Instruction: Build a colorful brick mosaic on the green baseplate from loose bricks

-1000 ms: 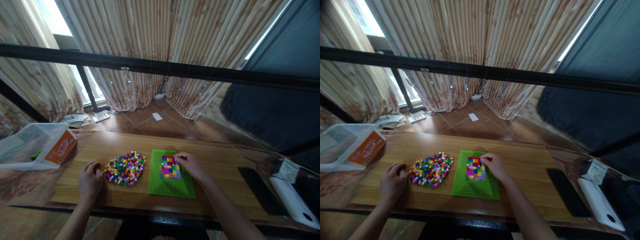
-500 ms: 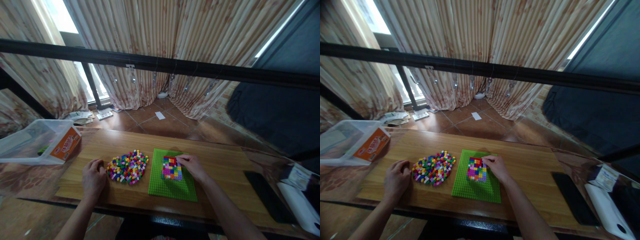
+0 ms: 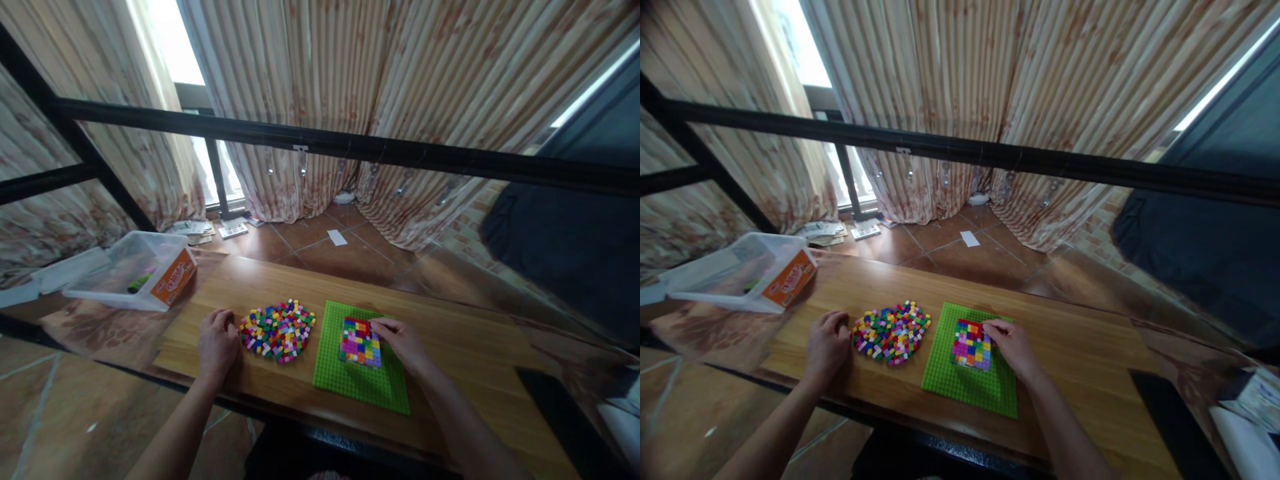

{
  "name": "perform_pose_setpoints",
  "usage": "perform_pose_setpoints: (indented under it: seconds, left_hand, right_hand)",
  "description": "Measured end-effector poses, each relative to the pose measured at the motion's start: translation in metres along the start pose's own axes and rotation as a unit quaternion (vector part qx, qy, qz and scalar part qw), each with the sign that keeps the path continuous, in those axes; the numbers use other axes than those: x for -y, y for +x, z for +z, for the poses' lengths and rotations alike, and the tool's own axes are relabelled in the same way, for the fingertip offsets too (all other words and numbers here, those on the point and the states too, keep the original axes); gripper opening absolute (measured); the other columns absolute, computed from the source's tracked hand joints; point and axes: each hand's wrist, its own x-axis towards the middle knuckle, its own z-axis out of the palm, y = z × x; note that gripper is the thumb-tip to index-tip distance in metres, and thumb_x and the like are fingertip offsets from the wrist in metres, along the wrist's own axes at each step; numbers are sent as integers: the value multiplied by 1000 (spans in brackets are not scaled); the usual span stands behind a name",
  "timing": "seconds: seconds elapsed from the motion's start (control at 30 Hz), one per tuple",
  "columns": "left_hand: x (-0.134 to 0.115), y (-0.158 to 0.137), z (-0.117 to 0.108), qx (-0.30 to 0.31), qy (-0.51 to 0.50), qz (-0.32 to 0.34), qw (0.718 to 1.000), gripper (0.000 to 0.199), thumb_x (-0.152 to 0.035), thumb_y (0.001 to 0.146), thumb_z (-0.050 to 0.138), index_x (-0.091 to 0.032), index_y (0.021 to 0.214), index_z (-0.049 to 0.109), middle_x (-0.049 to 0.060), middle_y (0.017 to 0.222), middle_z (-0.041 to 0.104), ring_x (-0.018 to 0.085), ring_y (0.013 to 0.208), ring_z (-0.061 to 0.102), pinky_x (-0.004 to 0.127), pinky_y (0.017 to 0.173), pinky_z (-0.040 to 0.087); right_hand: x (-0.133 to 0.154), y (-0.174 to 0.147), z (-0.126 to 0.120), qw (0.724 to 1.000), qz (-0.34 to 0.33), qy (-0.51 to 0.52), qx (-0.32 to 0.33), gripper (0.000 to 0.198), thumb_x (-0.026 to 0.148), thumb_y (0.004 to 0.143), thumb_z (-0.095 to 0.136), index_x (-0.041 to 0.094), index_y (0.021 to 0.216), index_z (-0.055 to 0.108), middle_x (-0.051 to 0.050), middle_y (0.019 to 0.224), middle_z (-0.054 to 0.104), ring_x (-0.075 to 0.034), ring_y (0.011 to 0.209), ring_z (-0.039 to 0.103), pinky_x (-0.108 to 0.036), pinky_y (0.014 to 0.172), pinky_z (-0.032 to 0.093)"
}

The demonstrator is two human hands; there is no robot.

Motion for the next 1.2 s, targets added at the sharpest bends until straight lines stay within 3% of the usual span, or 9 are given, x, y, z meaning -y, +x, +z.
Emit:
perform_pose_setpoints:
  seconds: [0.13, 0.27, 0.47, 0.6, 0.7, 0.83, 0.97, 1.07, 1.2]
  left_hand:
    - [-1, -1, 1, -1, -12, -8, 1000, 27, -19, 80, 44, -17, 92, 68, 11, 102, 65, 26, 102, 57, 40, 95, 47]
    - [0, -3, 2, -6, -13, -12, 1000, 27, -18, 79, 44, -17, 93, 67, 11, 103, 65, 25, 102, 57, 39, 93, 47]
    - [-2, -5, 3, -9, -33, -22, 999, 26, -17, 81, 43, -17, 92, 67, 11, 103, 64, 25, 104, 56, 39, 95, 46]
    - [-3, -5, 2, -7, -39, -23, 999, 26, -16, 81, 43, -16, 92, 67, 11, 103, 64, 25, 104, 56, 39, 95, 46]
    - [-3, -5, 2, -4, -40, -21, 999, 25, -15, 80, 44, -17, 92, 67, 11, 102, 64, 26, 102, 56, 40, 94, 46]
    - [-2, -5, 3, -3, -42, -25, 999, 25, -15, 79, 45, -18, 92, 67, 11, 102, 64, 26, 103, 56, 41, 94, 46]
    - [-1, -5, 4, -5, -40, -25, 999, 26, -16, 80, 44, -17, 93, 67, 11, 103, 65, 26, 104, 56, 40, 94, 46]
    - [0, -5, 4, -7, -34, -20, 999, 27, -17, 81, 43, -16, 93, 67, 12, 104, 65, 26, 104, 56, 39, 95, 46]
    - [1, -3, 3, -6, -22, -14, 1000, 27, -18, 80, 43, -15, 93, 67, 12, 104, 65, 26, 103, 57, 39, 94, 47]
  right_hand:
    - [7, -3, -2, 993, -37, -100, -51, 33, 49, 74, 62, 21, 86, 74, -7, 85, 74, -24, 77, 67, -38, 73, 52]
    - [38, -14, 15, 963, -129, -206, -117, 27, 44, 82, 55, 23, 86, 72, -7, 89, 71, -22, 81, 64, -37, 77, 49]
    - [78, -32, 86, 955, -214, -205, 29, 20, 29, 88, 50, 25, 90, 69, -4, 91, 67, -18, 84, 62, -31, 76, 47]
    - [76, -27, 130, 943, -214, -240, 78, 17, 20, 86, 53, 23, 90, 69, -4, 89, 66, -18, 82, 61, -31, 77, 46]
    - [67, -17, 149, 925, -233, -284, 98, 19, 18, 87, 52, 23, 93, 69, -5, 94, 65, -19, 89, 60, -32, 82, 45]
    - [61, -4, 161, 901, -253, -334, 111, 20, 17, 87, 52, 23, 93, 70, -6, 95, 64, -21, 95, 57, -33, 86, 43]
    - [63, -1, 166, 894, -254, -351, 112, 20, 16, 88, 52, 24, 87, 70, -6, 91, 64, -21, 92, 57, -32, 85, 43]
    - [71, -9, 163, 902, -258, -331, 101, 19, 17, 89, 50, 23, 85, 68, -5, 89, 65, -21, 90, 58, -32, 83, 43]
    - [82, -32, 143, 936, -250, -239, 68, 19, 22, 92, 48, 23, 88, 66, -3, 87, 67, -18, 85, 61, -30, 78, 45]
